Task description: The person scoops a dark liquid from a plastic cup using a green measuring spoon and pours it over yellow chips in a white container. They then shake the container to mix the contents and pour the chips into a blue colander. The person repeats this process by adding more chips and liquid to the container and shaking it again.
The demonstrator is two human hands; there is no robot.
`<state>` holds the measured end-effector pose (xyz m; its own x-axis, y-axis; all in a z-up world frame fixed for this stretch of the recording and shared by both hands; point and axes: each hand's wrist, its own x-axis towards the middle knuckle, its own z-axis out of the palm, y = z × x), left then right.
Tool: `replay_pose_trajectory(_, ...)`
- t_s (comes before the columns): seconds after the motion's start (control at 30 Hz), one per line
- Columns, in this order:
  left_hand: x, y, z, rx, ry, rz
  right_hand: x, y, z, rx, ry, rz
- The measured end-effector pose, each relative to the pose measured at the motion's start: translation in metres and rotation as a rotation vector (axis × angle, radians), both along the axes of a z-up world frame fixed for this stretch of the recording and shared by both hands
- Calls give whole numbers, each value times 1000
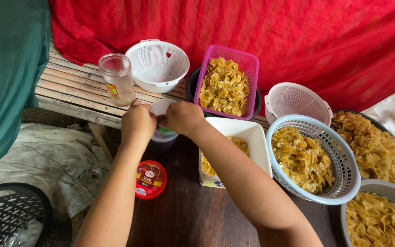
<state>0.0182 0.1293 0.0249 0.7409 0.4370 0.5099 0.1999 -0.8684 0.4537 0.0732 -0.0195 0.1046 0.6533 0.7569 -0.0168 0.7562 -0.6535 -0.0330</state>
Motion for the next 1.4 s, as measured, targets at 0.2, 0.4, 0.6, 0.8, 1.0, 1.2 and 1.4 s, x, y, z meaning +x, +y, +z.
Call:
replay_pose_trajectory(0.2,-13,-21,10,-44,-3,-5,14,11,-27,-43,69,17)
replay_pose_trajectory(0.4,-18,-20,5,-9,-72,-2,26,-11,-29,41,-93,-52)
replay_pose_trajectory(0.6,-13,-18,0,-11,24,59,15,-34,-19,251,49,-67)
replay_pose_trajectory(0.8,-14,-25,0,-186,147,52,24,-34,-30,200,156,-107)
replay_pose_trajectory(1.0,-20,-37,4,-236,151,17,60,-71,-49,634,644,-165)
replay_pose_trajectory(1.2,-23,-49,13,-178,163,-8,65,-116,-53,809,1037,-474)
replay_pose_trajectory(1.4,-24,-63,18,-143,152,-28,62,-143,-54,970,1256,-533)
